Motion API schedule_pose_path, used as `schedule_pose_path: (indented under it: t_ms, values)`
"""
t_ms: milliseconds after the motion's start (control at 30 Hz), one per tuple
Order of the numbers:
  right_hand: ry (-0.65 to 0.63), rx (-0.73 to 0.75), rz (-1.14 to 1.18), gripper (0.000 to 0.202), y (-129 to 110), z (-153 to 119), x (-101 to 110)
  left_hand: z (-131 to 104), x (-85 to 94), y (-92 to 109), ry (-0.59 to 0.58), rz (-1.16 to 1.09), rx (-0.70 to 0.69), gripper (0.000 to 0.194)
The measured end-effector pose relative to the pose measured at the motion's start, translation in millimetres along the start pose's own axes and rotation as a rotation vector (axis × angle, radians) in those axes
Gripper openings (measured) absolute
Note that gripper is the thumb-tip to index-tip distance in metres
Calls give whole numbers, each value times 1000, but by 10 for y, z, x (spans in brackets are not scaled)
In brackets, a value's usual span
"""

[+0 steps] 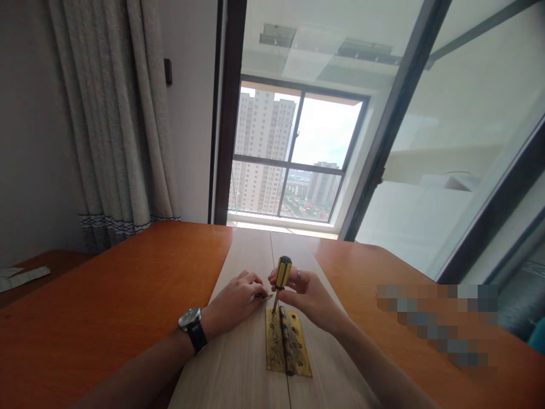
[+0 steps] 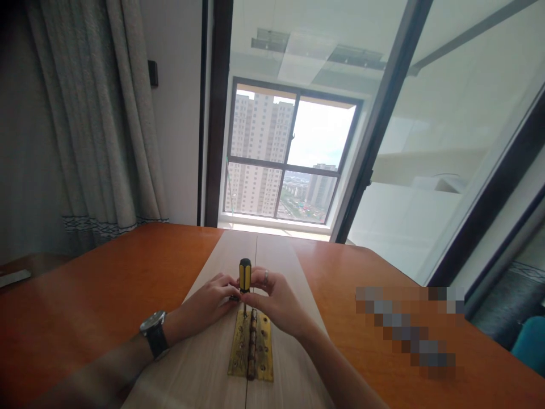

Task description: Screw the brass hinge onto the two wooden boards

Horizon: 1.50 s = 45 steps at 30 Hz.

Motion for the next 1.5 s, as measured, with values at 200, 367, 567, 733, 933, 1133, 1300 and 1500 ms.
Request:
schedule_pose_path:
  t_ms: [200, 367, 567, 733, 933, 1133, 1300, 1500]
  values:
    - [87, -18, -29, 25, 26, 3, 54, 4, -44, -26, -25, 2, -7, 18]
    - [85, -13, -21, 24, 36, 16, 51, 7, -57, -39, -37, 2, -16, 17]
    - [82, -10, -16, 25, 49, 14, 50, 5, -53, -39, -31, -2, -23, 17]
    - [72, -14, -65, 21, 64, -19, 43, 3, -56, -39, -20, 4, -32, 17]
    - [-32, -24, -46, 27, 48, -36, -71, 8, -27, -31, -16, -11, -32, 14]
    - [-27, -20, -29, 31, 6, -34, -101, 14, 1, -8, -40, 4, -34, 14]
    - [1, -11, 4, 31, 11, -39, -85, 11, -11, -22, -35, 17, -27, 14]
    - [18, -5, 1, 32, 2, -41, -69, 4, -9, -20, -29, 2, -30, 12]
Point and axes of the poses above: each hand's wrist, its own z-axis towards the middle knuckle, its own x-axis out of the back of the hand, y = z × x, the point moved 8 cm from there along z, towards the middle knuckle, and after that the axes turned 12 degrees about z, right-handed, at the moved point
